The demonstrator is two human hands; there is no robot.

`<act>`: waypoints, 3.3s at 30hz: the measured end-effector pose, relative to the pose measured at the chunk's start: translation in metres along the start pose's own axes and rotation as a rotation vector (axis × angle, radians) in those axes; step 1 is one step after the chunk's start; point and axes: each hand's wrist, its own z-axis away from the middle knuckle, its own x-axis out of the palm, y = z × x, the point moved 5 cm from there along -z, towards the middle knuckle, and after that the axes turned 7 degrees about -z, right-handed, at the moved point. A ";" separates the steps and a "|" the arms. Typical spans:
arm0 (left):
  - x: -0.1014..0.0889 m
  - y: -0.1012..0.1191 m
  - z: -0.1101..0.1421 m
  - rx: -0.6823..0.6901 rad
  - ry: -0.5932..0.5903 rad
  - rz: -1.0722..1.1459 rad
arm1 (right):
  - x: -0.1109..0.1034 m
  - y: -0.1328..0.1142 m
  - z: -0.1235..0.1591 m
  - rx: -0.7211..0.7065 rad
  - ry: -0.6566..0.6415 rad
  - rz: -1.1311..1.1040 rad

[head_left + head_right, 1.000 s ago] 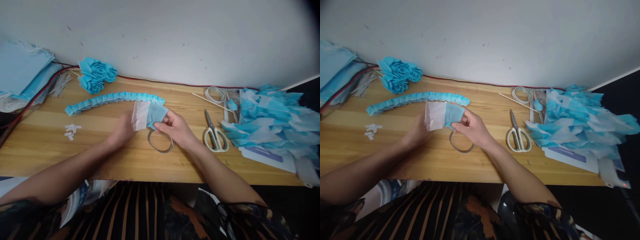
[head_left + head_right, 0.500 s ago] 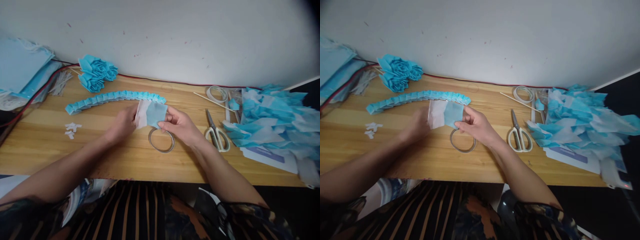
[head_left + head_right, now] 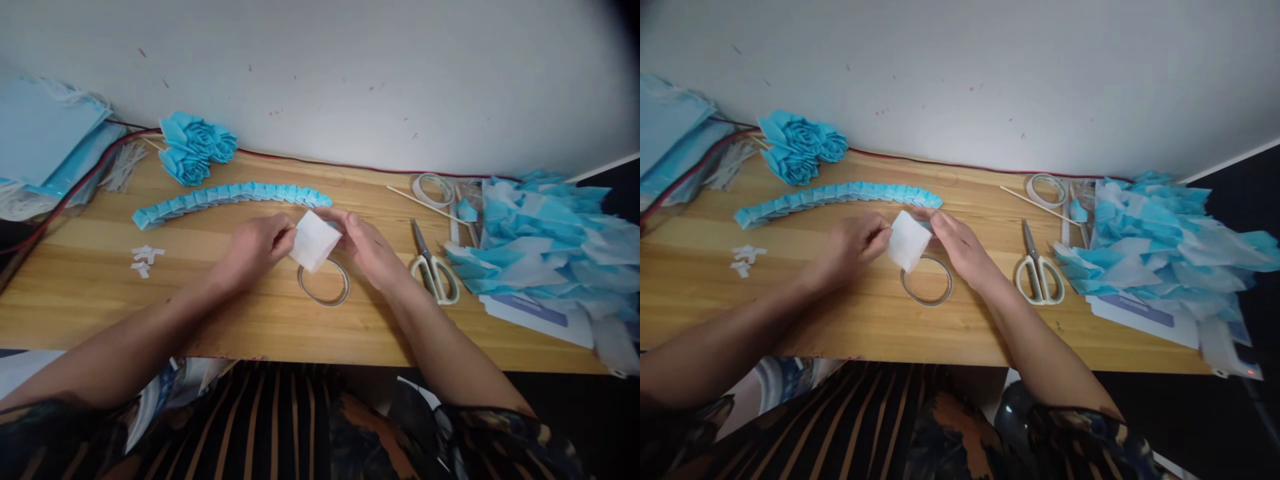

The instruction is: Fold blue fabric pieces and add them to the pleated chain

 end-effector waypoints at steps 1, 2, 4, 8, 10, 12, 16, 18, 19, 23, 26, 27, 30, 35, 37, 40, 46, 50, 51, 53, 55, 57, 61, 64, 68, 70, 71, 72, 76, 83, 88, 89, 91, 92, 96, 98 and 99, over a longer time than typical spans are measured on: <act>0.001 0.002 0.000 0.019 -0.017 0.010 | -0.002 -0.005 0.001 -0.059 0.029 0.076; 0.002 0.003 0.001 0.036 -0.033 0.020 | -0.003 -0.010 0.002 -0.119 0.048 0.150; 0.003 0.007 0.003 0.062 -0.060 0.040 | -0.001 -0.019 0.004 -0.213 0.044 0.257; 0.004 0.015 0.007 0.107 -0.076 0.072 | 0.007 -0.022 0.006 -0.246 0.005 0.364; 0.005 0.018 0.008 0.127 -0.086 0.081 | 0.008 -0.020 0.005 -0.231 0.011 0.383; 0.005 0.018 0.008 0.129 -0.092 0.105 | 0.008 -0.019 0.004 -0.197 0.029 0.350; -0.002 0.016 0.006 0.038 -0.047 0.239 | 0.009 -0.018 0.006 -0.118 0.072 0.289; -0.004 0.016 0.005 0.008 -0.038 0.330 | 0.012 -0.020 0.006 -0.118 0.065 0.308; -0.004 0.017 0.005 0.010 -0.043 0.369 | 0.014 -0.021 0.006 -0.125 0.054 0.320; 0.001 0.018 0.005 0.000 -0.052 0.437 | 0.018 -0.020 0.005 -0.140 0.007 0.343; 0.005 0.011 0.005 -0.087 -0.042 0.547 | 0.016 -0.015 0.004 -0.086 -0.013 0.300; 0.006 0.009 0.004 -0.121 -0.039 0.595 | 0.014 -0.013 0.004 -0.062 -0.016 0.272; 0.005 0.003 0.004 -0.190 -0.025 0.673 | 0.010 -0.008 0.003 -0.009 -0.013 0.181; 0.006 -0.002 0.002 -0.218 -0.036 0.695 | 0.008 -0.002 -0.001 -0.042 0.020 0.101; 0.009 -0.004 0.001 -0.239 -0.042 0.717 | 0.007 0.000 -0.002 -0.064 0.056 0.085; 0.012 -0.006 0.000 -0.282 -0.034 0.756 | 0.005 0.004 -0.002 -0.052 0.096 0.112; 0.012 -0.011 0.000 -0.327 0.020 0.764 | 0.002 0.007 0.000 0.009 0.105 0.065; 0.010 -0.014 0.000 -0.331 0.063 0.756 | 0.002 0.007 -0.001 0.027 0.110 -0.033; 0.010 -0.014 0.000 -0.334 0.077 0.763 | 0.003 0.008 -0.001 0.042 0.096 -0.062; 0.010 -0.013 0.001 -0.335 0.093 0.789 | 0.007 0.010 -0.001 0.074 0.051 -0.096; 0.011 -0.011 0.002 -0.318 0.085 0.808 | 0.012 0.010 -0.001 0.081 0.009 -0.088; 0.012 -0.007 0.002 -0.283 0.070 0.811 | 0.015 0.008 0.000 0.067 -0.002 -0.019; 0.015 -0.001 0.004 -0.228 0.032 0.788 | 0.015 0.003 0.003 0.043 0.080 0.223; 0.016 -0.004 0.004 -0.263 0.066 0.782 | 0.014 0.001 0.003 0.020 0.095 0.230; 0.017 -0.009 0.003 -0.337 0.067 0.853 | 0.009 0.004 0.000 0.029 0.106 0.176; 0.018 -0.012 0.002 -0.391 0.060 0.955 | 0.002 0.004 -0.002 0.012 0.142 0.206; 0.018 -0.014 0.001 -0.422 0.065 1.012 | -0.003 0.004 -0.003 -0.001 0.166 0.230; 0.018 -0.016 0.000 -0.451 0.074 1.062 | -0.009 0.003 -0.005 -0.011 0.192 0.258; 0.017 -0.021 -0.002 -0.488 0.082 1.161 | -0.029 0.001 -0.009 0.023 0.228 0.467; 0.019 -0.021 -0.003 -0.438 0.055 1.167 | -0.041 -0.008 -0.007 0.116 0.180 1.054; 0.021 -0.026 -0.002 -0.392 0.000 1.007 | -0.047 -0.018 -0.003 0.061 0.193 1.096; 0.022 -0.026 -0.001 -0.374 -0.014 0.967 | -0.048 -0.018 -0.002 0.057 0.191 1.107; 0.021 -0.025 0.000 -0.342 -0.028 0.916 | -0.050 -0.019 -0.002 0.057 0.196 1.158; 0.021 -0.024 0.000 -0.333 -0.033 0.907 | -0.051 -0.020 -0.001 0.062 0.210 1.197; 0.020 -0.025 0.000 -0.355 -0.031 0.886 | -0.055 -0.025 0.002 0.062 0.286 1.330; 0.020 -0.026 0.000 -0.352 -0.007 0.824 | -0.054 -0.028 0.002 -0.001 0.284 1.315; 0.019 -0.026 0.000 -0.330 0.006 0.774 | -0.053 -0.029 0.002 -0.045 0.268 1.287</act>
